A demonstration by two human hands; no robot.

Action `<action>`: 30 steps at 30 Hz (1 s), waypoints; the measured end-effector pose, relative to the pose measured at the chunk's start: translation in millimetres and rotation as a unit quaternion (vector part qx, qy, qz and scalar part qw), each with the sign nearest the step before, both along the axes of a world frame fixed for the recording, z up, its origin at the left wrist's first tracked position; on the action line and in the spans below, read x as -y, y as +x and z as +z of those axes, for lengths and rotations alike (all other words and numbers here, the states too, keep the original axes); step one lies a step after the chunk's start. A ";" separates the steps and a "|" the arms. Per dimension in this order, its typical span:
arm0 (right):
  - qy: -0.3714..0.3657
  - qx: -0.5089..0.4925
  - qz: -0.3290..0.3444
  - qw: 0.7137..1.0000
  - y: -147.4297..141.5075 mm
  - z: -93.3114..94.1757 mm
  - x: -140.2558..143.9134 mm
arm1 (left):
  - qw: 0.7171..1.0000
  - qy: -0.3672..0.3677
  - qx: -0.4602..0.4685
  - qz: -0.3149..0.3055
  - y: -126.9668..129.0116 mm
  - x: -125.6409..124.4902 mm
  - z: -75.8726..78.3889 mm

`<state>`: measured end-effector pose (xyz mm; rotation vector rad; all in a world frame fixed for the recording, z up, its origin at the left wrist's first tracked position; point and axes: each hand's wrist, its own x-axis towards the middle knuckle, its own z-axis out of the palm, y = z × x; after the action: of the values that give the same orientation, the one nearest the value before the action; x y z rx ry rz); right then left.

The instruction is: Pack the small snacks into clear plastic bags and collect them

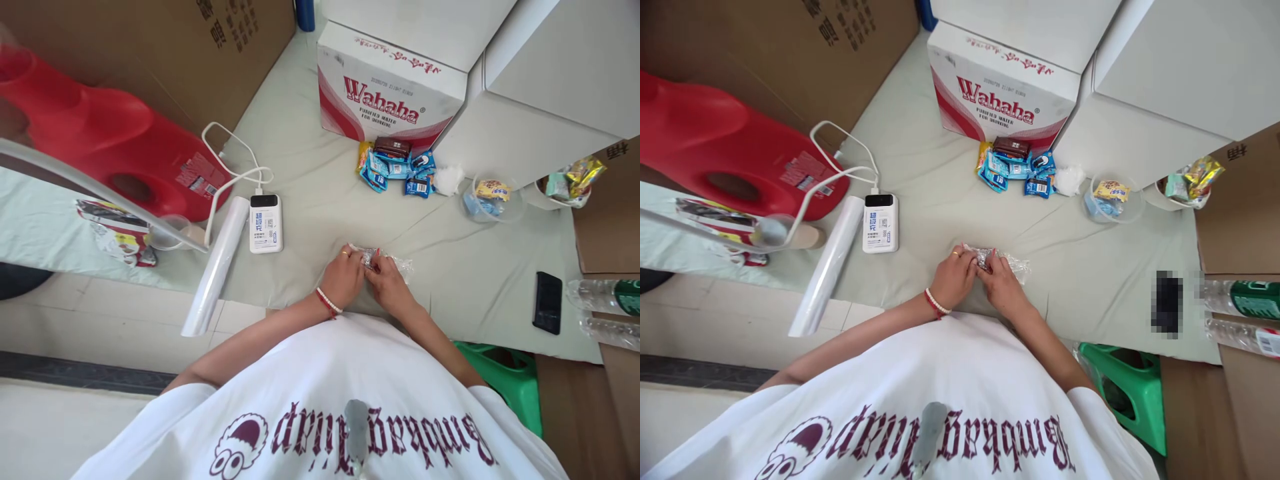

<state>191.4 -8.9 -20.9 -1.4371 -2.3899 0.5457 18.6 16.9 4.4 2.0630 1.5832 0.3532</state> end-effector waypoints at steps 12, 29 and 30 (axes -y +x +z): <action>-0.123 -0.095 -0.101 0.983 67.9 9.1 62.7 | 0.977 0.142 -0.130 -0.097 -1.1 14.9 -19.8; -0.191 -0.163 -0.259 0.933 69.9 41.3 -19.5 | 0.964 0.209 -0.099 -0.129 -4.1 17.8 -24.6; -0.202 -0.169 -0.256 0.930 63.5 48.5 -25.6 | 0.964 0.207 -0.103 -0.134 -3.5 17.6 -22.8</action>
<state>254.9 16.8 27.6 -1.8626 -1.6026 1.0774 15.2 -0.7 -18.4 2.6747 1.4032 0.4076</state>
